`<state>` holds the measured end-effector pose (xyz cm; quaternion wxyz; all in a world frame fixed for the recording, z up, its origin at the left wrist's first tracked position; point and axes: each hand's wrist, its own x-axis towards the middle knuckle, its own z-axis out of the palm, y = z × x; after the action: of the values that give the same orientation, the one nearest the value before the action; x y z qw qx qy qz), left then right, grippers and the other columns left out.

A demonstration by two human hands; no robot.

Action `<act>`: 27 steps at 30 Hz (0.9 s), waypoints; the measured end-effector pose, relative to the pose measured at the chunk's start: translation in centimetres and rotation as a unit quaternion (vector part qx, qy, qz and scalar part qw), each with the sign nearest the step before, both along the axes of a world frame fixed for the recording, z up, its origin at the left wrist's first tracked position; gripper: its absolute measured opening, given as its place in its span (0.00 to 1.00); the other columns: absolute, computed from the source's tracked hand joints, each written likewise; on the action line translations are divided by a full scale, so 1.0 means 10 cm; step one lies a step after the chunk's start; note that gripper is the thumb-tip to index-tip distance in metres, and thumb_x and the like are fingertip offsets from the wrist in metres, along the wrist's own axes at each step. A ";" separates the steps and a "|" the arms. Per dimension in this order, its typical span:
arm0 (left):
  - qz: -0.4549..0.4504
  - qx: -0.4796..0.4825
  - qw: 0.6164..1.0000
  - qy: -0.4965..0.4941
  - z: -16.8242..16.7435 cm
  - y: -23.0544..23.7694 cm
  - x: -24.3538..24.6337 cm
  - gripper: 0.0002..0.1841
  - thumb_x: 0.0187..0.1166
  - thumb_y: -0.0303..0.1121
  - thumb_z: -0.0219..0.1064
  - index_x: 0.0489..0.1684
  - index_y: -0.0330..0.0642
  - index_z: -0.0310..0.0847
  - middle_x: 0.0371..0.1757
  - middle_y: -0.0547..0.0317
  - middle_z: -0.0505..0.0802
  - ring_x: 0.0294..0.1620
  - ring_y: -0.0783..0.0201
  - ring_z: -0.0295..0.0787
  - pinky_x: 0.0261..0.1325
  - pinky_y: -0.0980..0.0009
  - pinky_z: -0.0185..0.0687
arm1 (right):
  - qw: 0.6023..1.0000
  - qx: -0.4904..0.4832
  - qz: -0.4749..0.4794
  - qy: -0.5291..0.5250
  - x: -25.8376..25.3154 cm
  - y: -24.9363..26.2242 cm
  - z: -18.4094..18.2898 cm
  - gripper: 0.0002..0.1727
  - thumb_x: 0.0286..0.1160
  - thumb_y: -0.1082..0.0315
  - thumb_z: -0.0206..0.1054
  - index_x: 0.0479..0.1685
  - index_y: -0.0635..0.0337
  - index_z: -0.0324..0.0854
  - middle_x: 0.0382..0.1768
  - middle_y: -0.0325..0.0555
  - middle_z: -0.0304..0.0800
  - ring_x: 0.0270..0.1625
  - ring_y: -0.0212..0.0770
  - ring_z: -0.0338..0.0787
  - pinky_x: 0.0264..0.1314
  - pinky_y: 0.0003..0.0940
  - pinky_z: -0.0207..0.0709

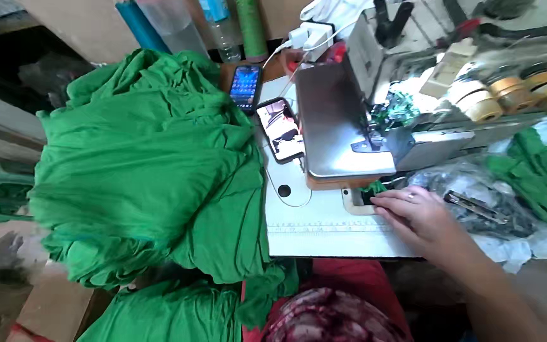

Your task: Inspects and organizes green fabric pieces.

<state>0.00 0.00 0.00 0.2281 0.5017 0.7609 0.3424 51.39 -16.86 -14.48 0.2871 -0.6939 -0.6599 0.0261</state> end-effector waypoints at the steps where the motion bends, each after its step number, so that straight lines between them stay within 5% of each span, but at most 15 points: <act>1: -0.029 0.121 0.991 -0.043 -0.16 0.15 0.02 0.04 0.79 0.19 0.64 0.40 0.23 0.78 0.32 0.58 0.90 0.33 0.79 0.88 0.39 0.83 0.84 | 1.000 -0.003 -0.001 -0.001 0.00 -0.01 0.04 0.21 0.84 0.56 0.57 0.58 0.57 0.92 0.56 0.50 0.95 0.58 0.59 0.90 0.59 0.64 0.77; 3: -0.191 0.231 0.953 -0.053 -0.48 0.38 0.03 0.19 0.86 0.32 0.62 0.71 0.32 0.73 0.61 0.64 0.87 0.59 0.79 0.84 0.66 0.78 0.79 | 1.000 0.008 -0.010 0.003 0.00 -0.03 0.13 0.21 0.84 0.57 0.59 0.64 0.57 0.89 0.62 0.53 0.92 0.61 0.59 0.90 0.63 0.61 0.79; 4: -0.256 0.249 0.934 -0.005 -0.61 0.39 0.13 0.23 0.88 0.37 0.61 0.75 0.31 0.69 0.67 0.62 0.85 0.63 0.78 0.82 0.69 0.75 0.78 | 1.000 0.027 -0.016 0.005 -0.02 -0.03 0.17 0.19 0.83 0.61 0.60 0.62 0.58 0.89 0.60 0.56 0.92 0.59 0.58 0.91 0.60 0.56 0.82; 6: -0.322 0.251 0.910 0.074 -0.79 0.11 0.47 0.20 0.86 0.39 0.63 0.60 0.26 0.80 0.54 0.48 0.91 0.50 0.72 0.88 0.56 0.70 0.85 | 0.997 0.075 -0.025 0.017 -0.07 -0.04 0.24 0.14 0.82 0.66 0.62 0.51 0.62 0.92 0.45 0.57 0.94 0.43 0.48 0.92 0.48 0.40 0.86; 8: -0.348 0.243 0.902 0.075 -0.97 -0.15 0.64 0.18 0.86 0.41 0.64 0.48 0.30 0.87 0.40 0.54 0.95 0.39 0.77 0.90 0.47 0.76 0.87 | 0.994 0.100 -0.003 0.054 -0.15 -0.05 0.27 0.13 0.82 0.66 0.64 0.46 0.66 0.92 0.35 0.56 0.92 0.31 0.35 0.85 0.36 0.25 0.78; 10: -0.339 0.245 0.908 0.007 -1.13 -0.34 0.69 0.16 0.87 0.41 0.64 0.45 0.35 0.87 0.37 0.65 0.94 0.38 0.82 0.89 0.45 0.80 0.87 | 0.990 0.099 0.037 0.093 -0.24 -0.06 0.26 0.14 0.82 0.62 0.67 0.45 0.64 0.92 0.36 0.50 0.95 0.38 0.28 0.89 0.47 0.21 0.81; 12: -0.300 0.245 0.920 -0.060 -1.33 -0.52 0.70 0.12 0.87 0.39 0.63 0.45 0.41 0.86 0.38 0.73 0.93 0.39 0.83 0.90 0.46 0.80 0.88 | 0.985 0.076 0.080 0.135 -0.35 -0.06 0.22 0.13 0.83 0.56 0.67 0.47 0.56 0.90 0.47 0.44 0.95 0.59 0.29 0.89 0.69 0.24 0.76; 14: -0.238 0.240 0.934 -0.117 -1.58 -0.71 0.75 0.08 0.87 0.36 0.62 0.45 0.42 0.84 0.39 0.75 0.92 0.41 0.82 0.89 0.46 0.78 0.87 | 0.972 0.056 0.118 0.195 -0.51 -0.05 0.20 0.14 0.82 0.59 0.68 0.47 0.61 0.91 0.58 0.57 0.93 0.71 0.42 0.85 0.79 0.33 0.72; 16: -0.168 0.241 0.939 -0.178 -1.87 -0.90 0.87 0.03 0.84 0.30 0.63 0.46 0.42 0.79 0.40 0.77 0.89 0.42 0.82 0.87 0.48 0.79 0.86 | 0.958 0.051 0.145 0.242 -0.66 -0.02 0.13 0.12 0.83 0.60 0.68 0.47 0.60 0.90 0.63 0.56 0.90 0.71 0.37 0.85 0.76 0.29 0.77; 17: -0.136 0.244 0.937 -0.209 -2.01 -0.98 0.95 0.03 0.82 0.28 0.63 0.47 0.43 0.77 0.40 0.78 0.88 0.43 0.82 0.86 0.49 0.79 0.85 | 0.954 0.052 0.157 0.250 -0.73 -0.01 0.07 0.11 0.84 0.58 0.66 0.47 0.54 0.89 0.65 0.45 0.88 0.70 0.28 0.85 0.73 0.22 0.78; 19: -0.089 0.239 0.935 -0.247 -2.20 -1.10 1.09 0.09 0.81 0.29 0.65 0.52 0.38 0.73 0.45 0.73 0.87 0.47 0.81 0.85 0.53 0.79 0.84 | 0.946 0.050 0.184 0.263 -0.85 0.00 0.03 0.10 0.85 0.58 0.65 0.48 0.51 0.90 0.66 0.38 0.88 0.68 0.22 0.84 0.69 0.16 0.79; 22: -0.050 0.142 0.944 -0.293 -2.30 -1.10 1.11 0.28 0.87 0.37 0.56 0.76 0.22 0.57 0.65 0.53 0.81 0.62 0.75 0.81 0.65 0.75 0.79 | 0.941 0.025 0.221 0.254 -0.98 -0.01 0.05 0.11 0.86 0.59 0.64 0.47 0.52 0.90 0.61 0.38 0.90 0.66 0.20 0.84 0.67 0.13 0.77; 23: -0.039 0.109 0.943 -0.313 -2.30 -1.06 1.08 0.27 0.88 0.37 0.54 0.77 0.23 0.59 0.65 0.53 0.81 0.62 0.74 0.81 0.65 0.74 0.79 | 0.940 0.020 0.233 0.250 -1.00 -0.01 0.05 0.11 0.86 0.59 0.64 0.47 0.53 0.90 0.60 0.38 0.91 0.64 0.19 0.85 0.65 0.12 0.78; 25: -0.040 0.096 0.938 -0.331 -2.26 -0.98 1.00 0.12 0.86 0.32 0.56 0.57 0.33 0.73 0.48 0.64 0.87 0.48 0.76 0.85 0.56 0.74 0.83 | 0.939 0.013 0.250 0.238 -1.03 -0.02 0.03 0.12 0.86 0.58 0.63 0.46 0.53 0.90 0.57 0.39 0.92 0.62 0.20 0.86 0.64 0.11 0.78; 27: -0.070 0.122 0.936 -0.323 -2.21 -0.96 0.90 0.03 0.83 0.28 0.59 0.44 0.39 0.76 0.38 0.70 0.88 0.41 0.77 0.87 0.51 0.74 0.85 | 0.939 0.001 0.259 0.226 -1.03 -0.05 0.01 0.13 0.87 0.57 0.62 0.46 0.53 0.90 0.56 0.38 0.93 0.63 0.21 0.87 0.65 0.13 0.78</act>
<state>9.04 -9.57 -22.07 0.4221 0.4404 0.5616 0.5589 41.04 -17.38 -14.38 0.4123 -0.4748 -0.7346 0.2548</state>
